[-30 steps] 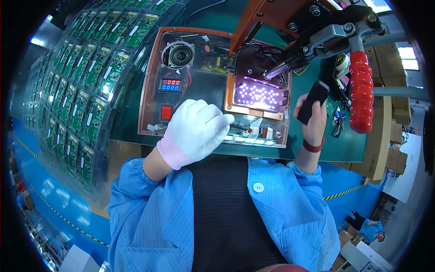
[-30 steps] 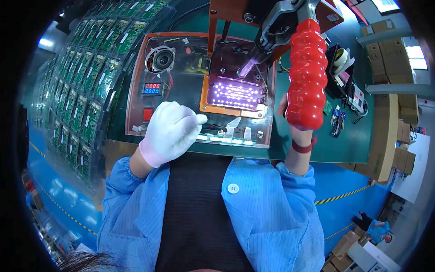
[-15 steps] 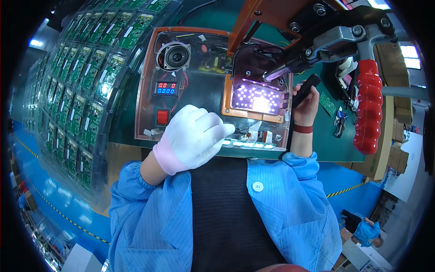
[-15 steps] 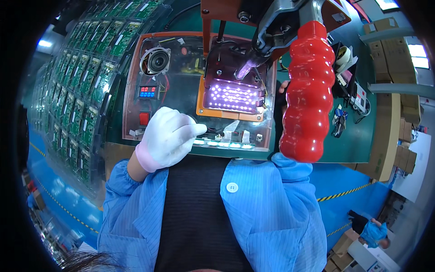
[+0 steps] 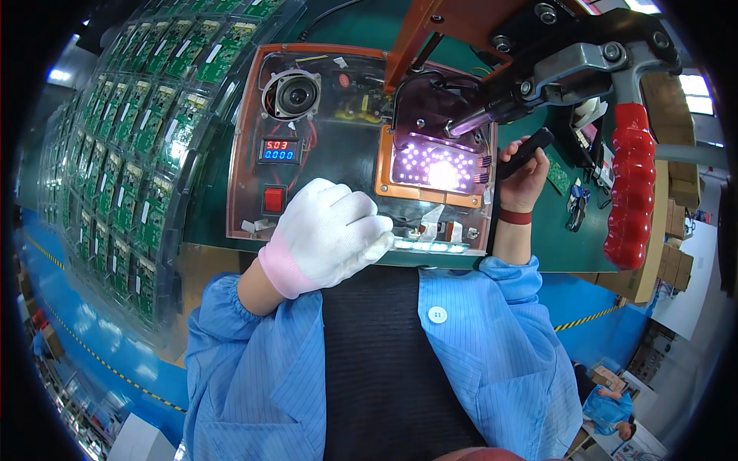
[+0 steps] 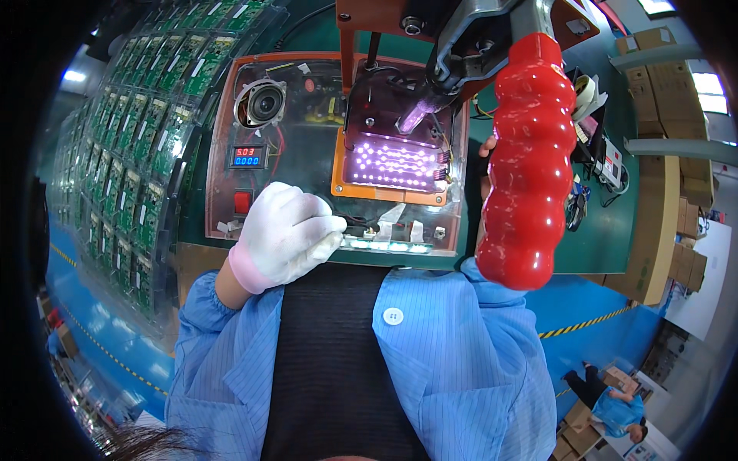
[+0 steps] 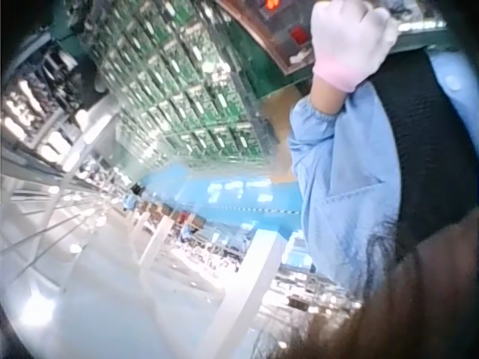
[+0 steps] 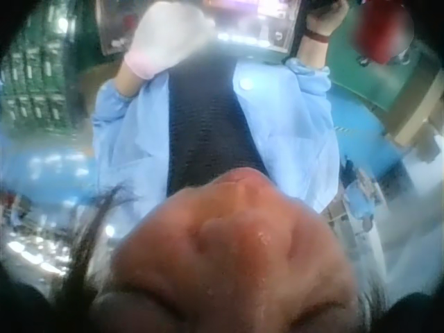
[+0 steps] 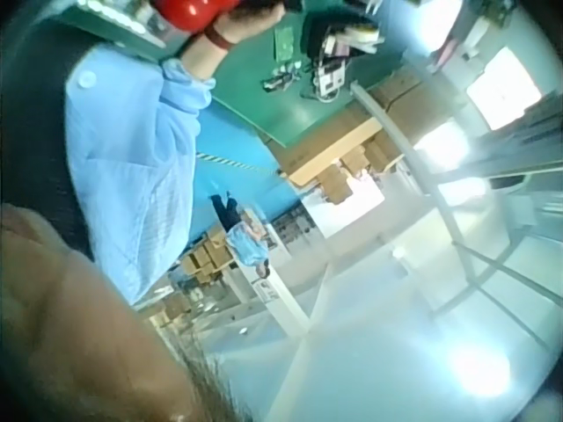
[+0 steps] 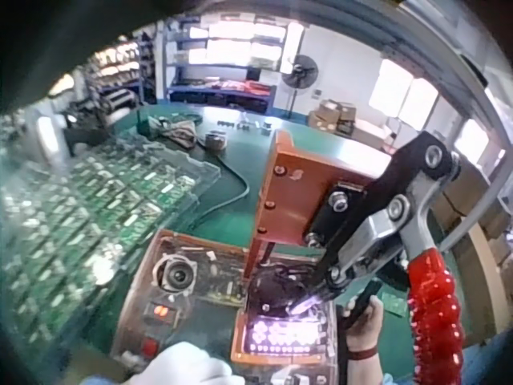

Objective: Placing circuit boards into a manual press fixture for testing or assembly.

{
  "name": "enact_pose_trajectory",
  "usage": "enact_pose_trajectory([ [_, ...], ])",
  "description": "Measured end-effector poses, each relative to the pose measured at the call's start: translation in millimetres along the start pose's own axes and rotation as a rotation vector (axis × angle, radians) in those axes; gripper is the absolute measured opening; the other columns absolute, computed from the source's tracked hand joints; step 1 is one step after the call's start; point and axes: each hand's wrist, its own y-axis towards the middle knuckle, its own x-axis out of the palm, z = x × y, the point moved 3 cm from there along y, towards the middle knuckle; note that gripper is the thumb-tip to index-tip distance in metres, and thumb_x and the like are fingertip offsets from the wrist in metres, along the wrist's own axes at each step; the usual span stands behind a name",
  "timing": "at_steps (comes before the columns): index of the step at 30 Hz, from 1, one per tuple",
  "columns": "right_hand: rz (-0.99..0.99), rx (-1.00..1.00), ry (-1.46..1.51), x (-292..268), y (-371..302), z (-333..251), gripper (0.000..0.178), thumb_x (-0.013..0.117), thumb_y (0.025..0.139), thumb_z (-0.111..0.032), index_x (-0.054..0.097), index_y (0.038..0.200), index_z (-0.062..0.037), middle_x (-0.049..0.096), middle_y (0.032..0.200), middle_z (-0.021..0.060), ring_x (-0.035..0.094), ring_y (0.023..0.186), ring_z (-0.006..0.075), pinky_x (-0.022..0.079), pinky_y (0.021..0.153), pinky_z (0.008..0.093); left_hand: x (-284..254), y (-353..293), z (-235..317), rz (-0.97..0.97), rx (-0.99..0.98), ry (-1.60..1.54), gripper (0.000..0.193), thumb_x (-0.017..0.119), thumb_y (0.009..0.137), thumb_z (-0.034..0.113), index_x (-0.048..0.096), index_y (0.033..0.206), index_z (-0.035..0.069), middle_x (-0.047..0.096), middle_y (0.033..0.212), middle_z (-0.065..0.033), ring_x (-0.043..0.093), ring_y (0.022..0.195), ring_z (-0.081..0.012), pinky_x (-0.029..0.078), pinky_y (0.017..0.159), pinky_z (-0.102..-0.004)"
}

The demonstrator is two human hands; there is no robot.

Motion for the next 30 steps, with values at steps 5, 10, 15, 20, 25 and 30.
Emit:
enact_pose_trajectory([
  [5, -0.052, 0.066, 0.034, -10, 5, -1, 0.029, 0.054, 0.095, -0.031, 0.058, 0.108, -0.0057, 0.06, 0.086, 0.0101, 0.056, 0.074, 0.02, 0.047, 0.073, 0.0289, 0, 1, 0, 0.001, 0.0, 0.0, 0.018, 0.069, 0.082, 0.013, 0.066, 0.1, 0.011, 0.06, 0.087, -0.0013, 0.052, 0.069, -0.0198, 0.04, 0.072, -0.0347],
  [10, 0.002, 0.057, 0.046, 9, -6, -1, 0.03, 0.053, 0.095, -0.032, 0.058, 0.108, -0.0056, 0.06, 0.087, 0.0102, 0.056, 0.074, 0.0202, 0.047, 0.073, 0.0292, 1, 2, -1, 0.001, -0.002, -0.004, 0.017, 0.069, 0.082, 0.013, 0.066, 0.099, 0.01, 0.061, 0.087, -0.0015, 0.052, 0.069, -0.0201, 0.04, 0.072, -0.0348],
  [15, -0.05, 0.046, 0.029, 7, -3, -3, 0.031, 0.053, 0.096, -0.033, 0.059, 0.109, -0.0054, 0.06, 0.088, 0.0104, 0.056, 0.075, 0.0202, 0.046, 0.074, 0.0298, 1, 3, 0, -0.004, -0.009, 0.007, 0.017, 0.068, 0.083, 0.014, 0.066, 0.099, 0.01, 0.061, 0.088, -0.0019, 0.052, 0.07, -0.0205, 0.041, 0.073, -0.0351],
  [20, -0.09, -0.033, 0.014, 4, 0, -1, 0.032, 0.053, 0.096, -0.033, 0.059, 0.109, -0.0052, 0.061, 0.089, 0.0106, 0.056, 0.075, 0.0203, 0.046, 0.074, 0.0302, 1, 2, 0, -0.01, -0.015, 0.014, 0.017, 0.068, 0.083, 0.014, 0.066, 0.099, 0.01, 0.061, 0.089, -0.0021, 0.052, 0.07, -0.0207, 0.041, 0.073, -0.0353],
  [25, -0.137, -0.011, 0.035, 0, 4, -3, 0.033, 0.053, 0.096, -0.034, 0.059, 0.11, -0.005, 0.061, 0.089, 0.0108, 0.056, 0.076, 0.0203, 0.046, 0.074, 0.0303, 2, 3, -2, -0.013, -0.014, 0.003, 0.017, 0.068, 0.083, 0.014, 0.066, 0.099, 0.01, 0.061, 0.089, -0.0022, 0.052, 0.07, -0.0206, 0.041, 0.073, -0.0353],
  [30, -0.122, -0.064, 0.002, 2, 5, 0, 0.032, 0.053, 0.096, -0.033, 0.059, 0.109, -0.0052, 0.061, 0.089, 0.0107, 0.056, 0.075, 0.0202, 0.045, 0.074, 0.0301, 2, 3, -2, -0.01, -0.01, 0.003, 0.017, 0.068, 0.083, 0.013, 0.066, 0.099, 0.01, 0.061, 0.089, -0.0021, 0.052, 0.07, -0.0206, 0.04, 0.072, -0.0351],
])
